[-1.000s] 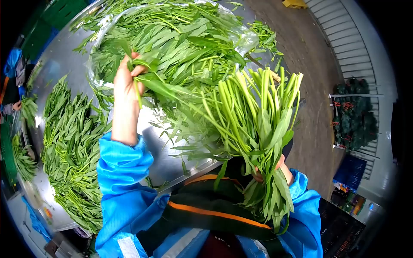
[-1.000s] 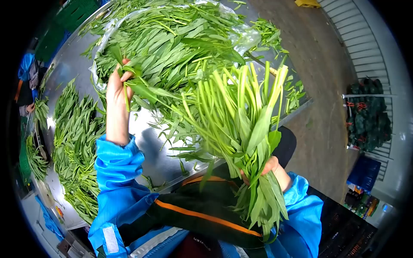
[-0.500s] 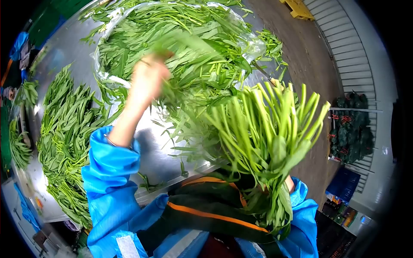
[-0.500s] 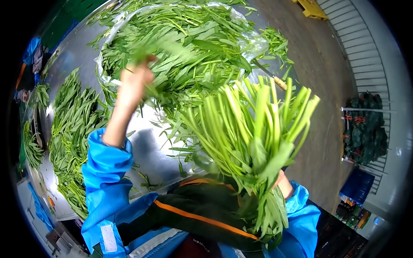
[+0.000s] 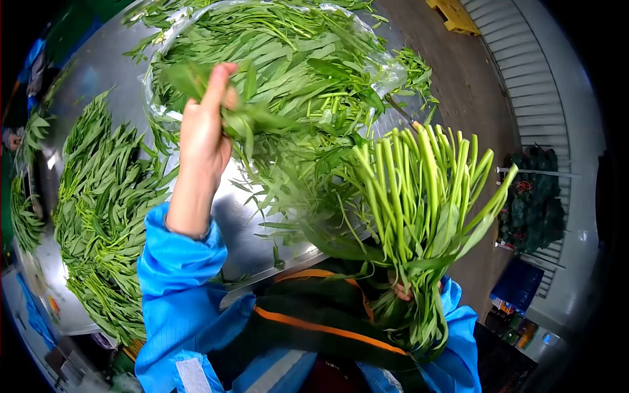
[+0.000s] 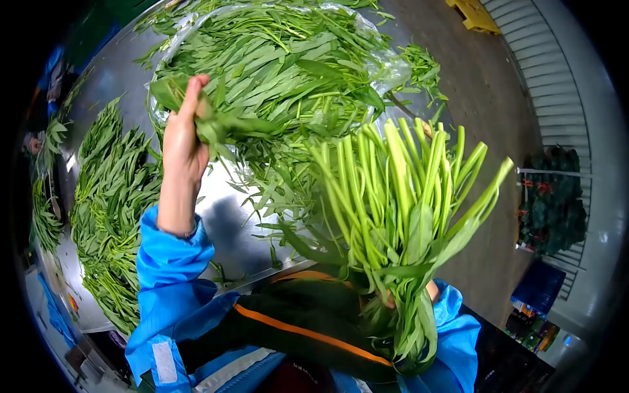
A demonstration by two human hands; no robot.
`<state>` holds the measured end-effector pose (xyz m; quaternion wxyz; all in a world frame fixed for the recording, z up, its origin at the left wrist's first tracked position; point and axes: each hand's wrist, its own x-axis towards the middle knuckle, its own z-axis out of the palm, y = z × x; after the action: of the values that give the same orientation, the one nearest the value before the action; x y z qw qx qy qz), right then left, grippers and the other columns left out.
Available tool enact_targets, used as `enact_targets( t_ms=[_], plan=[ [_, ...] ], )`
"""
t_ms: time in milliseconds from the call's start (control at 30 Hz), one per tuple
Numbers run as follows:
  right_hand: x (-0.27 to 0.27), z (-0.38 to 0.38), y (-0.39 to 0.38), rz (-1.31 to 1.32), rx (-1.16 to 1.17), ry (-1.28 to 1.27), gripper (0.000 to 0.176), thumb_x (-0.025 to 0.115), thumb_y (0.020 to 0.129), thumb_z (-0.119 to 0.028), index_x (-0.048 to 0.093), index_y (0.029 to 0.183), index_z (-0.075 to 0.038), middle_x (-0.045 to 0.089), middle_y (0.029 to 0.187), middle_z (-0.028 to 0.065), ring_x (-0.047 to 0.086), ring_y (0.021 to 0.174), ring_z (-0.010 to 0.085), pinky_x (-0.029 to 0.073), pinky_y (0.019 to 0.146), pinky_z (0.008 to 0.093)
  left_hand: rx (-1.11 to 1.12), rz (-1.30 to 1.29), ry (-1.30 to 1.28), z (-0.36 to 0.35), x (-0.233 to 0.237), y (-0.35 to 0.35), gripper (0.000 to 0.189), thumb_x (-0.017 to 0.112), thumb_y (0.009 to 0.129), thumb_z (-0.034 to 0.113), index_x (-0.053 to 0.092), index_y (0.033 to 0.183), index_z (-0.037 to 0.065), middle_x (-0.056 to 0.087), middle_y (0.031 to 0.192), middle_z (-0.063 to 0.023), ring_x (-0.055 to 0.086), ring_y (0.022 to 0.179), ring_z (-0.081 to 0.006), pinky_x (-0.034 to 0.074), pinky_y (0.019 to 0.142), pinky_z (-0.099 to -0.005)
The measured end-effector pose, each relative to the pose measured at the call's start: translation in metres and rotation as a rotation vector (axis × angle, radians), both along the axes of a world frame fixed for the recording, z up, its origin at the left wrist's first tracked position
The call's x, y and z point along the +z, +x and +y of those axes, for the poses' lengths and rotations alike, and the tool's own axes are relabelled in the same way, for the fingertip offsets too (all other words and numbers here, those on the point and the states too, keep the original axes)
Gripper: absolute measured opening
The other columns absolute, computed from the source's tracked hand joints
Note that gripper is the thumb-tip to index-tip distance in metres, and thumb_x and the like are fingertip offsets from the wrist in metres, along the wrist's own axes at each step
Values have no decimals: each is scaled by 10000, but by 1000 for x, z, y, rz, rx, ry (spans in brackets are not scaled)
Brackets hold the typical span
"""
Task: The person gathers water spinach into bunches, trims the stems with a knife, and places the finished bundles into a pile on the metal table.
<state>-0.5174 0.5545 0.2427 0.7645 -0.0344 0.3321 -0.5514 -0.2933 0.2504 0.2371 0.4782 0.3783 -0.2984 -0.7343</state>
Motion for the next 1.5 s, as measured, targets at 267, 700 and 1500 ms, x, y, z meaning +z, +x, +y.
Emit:
enact_targets(
  t_ms=[267,700,1500],
  plan=[
    [-2,3,4,-2,-19,-5,257,576,798,-217,537,903,14,446,764,64,402,554,147,363,500,262,-499,-252,-505,47,-6,-43,254,696,745,85,618,982,38,641,885,-44,601,761,-133,485,685,-248],
    [6,3,12,109,-50,18,347,502,885,-319,529,938,22,454,678,42,377,515,115,334,480,246,-1078,-91,-161,97,13,-53,613,700,770,359,446,1230,44,580,1090,-150,590,958,-226,463,763,-275],
    [-6,7,-11,169,155,-30,355,539,832,-282,487,1043,-2,475,750,52,410,623,145,357,572,269,-522,304,-54,24,-27,19,341,621,812,259,548,1082,63,606,818,-11,553,706,-88,452,578,-216]
  ],
)
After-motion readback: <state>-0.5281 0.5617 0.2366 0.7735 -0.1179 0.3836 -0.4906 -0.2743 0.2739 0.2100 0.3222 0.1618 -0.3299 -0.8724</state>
